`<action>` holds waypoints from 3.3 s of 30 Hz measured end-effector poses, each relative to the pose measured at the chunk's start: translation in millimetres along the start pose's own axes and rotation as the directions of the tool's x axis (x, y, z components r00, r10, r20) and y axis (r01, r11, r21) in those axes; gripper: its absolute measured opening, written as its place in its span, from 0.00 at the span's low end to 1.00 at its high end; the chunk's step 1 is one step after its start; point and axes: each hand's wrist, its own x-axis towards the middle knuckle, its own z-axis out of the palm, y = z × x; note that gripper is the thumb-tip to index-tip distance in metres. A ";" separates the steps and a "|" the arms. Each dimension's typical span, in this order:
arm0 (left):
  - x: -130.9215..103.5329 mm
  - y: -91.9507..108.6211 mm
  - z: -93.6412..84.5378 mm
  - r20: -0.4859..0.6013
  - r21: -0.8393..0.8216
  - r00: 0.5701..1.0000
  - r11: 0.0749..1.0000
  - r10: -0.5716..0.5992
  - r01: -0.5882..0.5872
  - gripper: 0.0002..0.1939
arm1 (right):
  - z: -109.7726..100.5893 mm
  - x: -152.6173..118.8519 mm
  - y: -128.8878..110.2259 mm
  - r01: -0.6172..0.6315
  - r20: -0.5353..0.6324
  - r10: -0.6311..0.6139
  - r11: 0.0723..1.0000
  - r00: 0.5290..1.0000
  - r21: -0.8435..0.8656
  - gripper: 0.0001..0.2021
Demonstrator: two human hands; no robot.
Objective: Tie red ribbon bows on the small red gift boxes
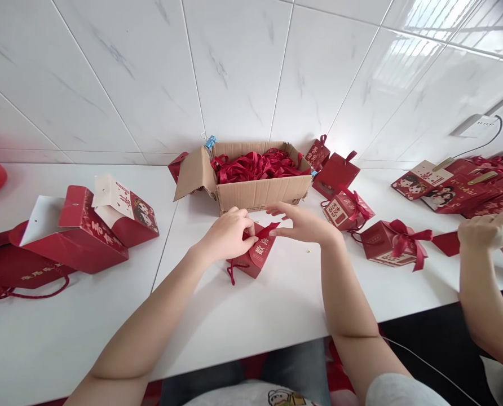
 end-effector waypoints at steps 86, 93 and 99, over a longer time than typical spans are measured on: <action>-17.6 21.4 -3.1 0.125 -0.238 0.984 0.959 -0.126 0.153 0.02 | 21.7 18.1 -11.7 0.064 0.056 -0.058 0.989 0.997 -0.130 0.08; -17.0 12.2 -0.6 0.198 -0.254 0.967 0.945 -0.159 0.208 0.03 | 20.7 17.9 -11.6 0.061 0.049 -0.055 0.991 0.997 -0.123 0.09; -26.2 10.8 -17.1 0.267 -0.192 0.955 0.964 -0.127 0.182 0.07 | 17.9 15.4 -7.2 0.083 0.088 -0.082 0.996 0.993 -0.009 0.08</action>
